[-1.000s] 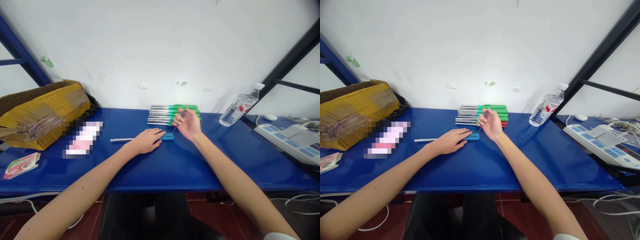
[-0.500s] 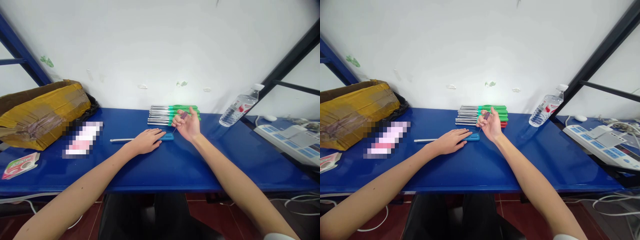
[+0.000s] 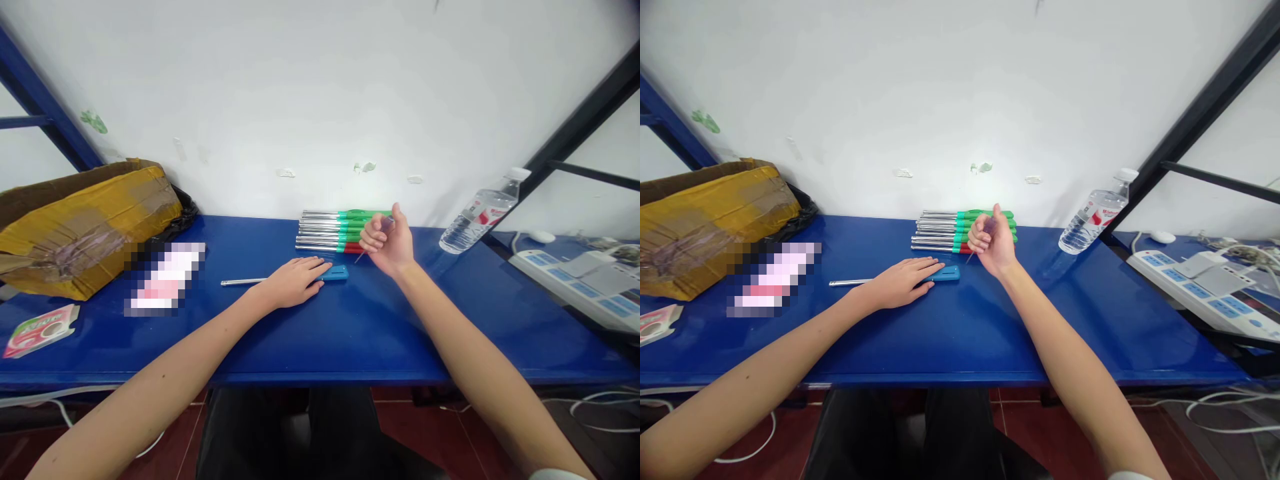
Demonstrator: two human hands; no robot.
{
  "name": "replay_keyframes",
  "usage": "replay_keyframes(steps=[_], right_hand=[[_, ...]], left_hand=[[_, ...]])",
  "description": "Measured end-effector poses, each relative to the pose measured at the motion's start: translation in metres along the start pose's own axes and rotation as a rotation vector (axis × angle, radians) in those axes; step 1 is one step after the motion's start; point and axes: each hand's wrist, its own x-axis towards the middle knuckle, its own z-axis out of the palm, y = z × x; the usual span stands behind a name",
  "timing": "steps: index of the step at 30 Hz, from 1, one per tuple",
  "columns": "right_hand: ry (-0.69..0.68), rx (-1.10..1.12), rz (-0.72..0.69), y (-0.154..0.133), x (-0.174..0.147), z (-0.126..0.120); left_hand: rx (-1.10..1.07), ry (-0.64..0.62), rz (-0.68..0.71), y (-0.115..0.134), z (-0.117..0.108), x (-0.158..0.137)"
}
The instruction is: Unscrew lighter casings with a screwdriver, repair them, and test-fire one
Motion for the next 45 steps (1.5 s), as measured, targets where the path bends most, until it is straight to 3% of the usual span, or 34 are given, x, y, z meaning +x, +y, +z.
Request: replay_keyframes(steps=[4,7,16,22,36,42,45], right_hand=[[-0.199,-0.752,-0.145,0.0,-0.005,-0.008],[-0.386,-1.217,-0.16,0.006,-0.009,-0.01],[-0.49,-1.65,-0.174,0.016,-0.014,0.0],[-0.463,-1.932,-0.176,0.017,-0.023,0.017],[-0.439,-1.977,-0.184,0.011,-0.025,0.019],[-0.293,-1.744,-0.207,0.005,-0.024,0.015],[-0.231,-1.564,-0.209,0.006,-0.025,0.018]], left_hand=[[0.005,-0.005,-0.003,-0.001,-0.002,0.0],[0.012,0.008,0.003,-0.003,-0.002,-0.001],[0.041,0.028,-0.005,-0.004,-0.003,-0.002],[0.043,0.031,-0.011,-0.004,0.001,-0.001],[0.025,0.042,-0.007,-0.003,0.0,-0.001],[0.017,0.084,-0.014,-0.002,0.002,-0.001],[-0.02,0.238,-0.052,0.0,0.0,0.0]])
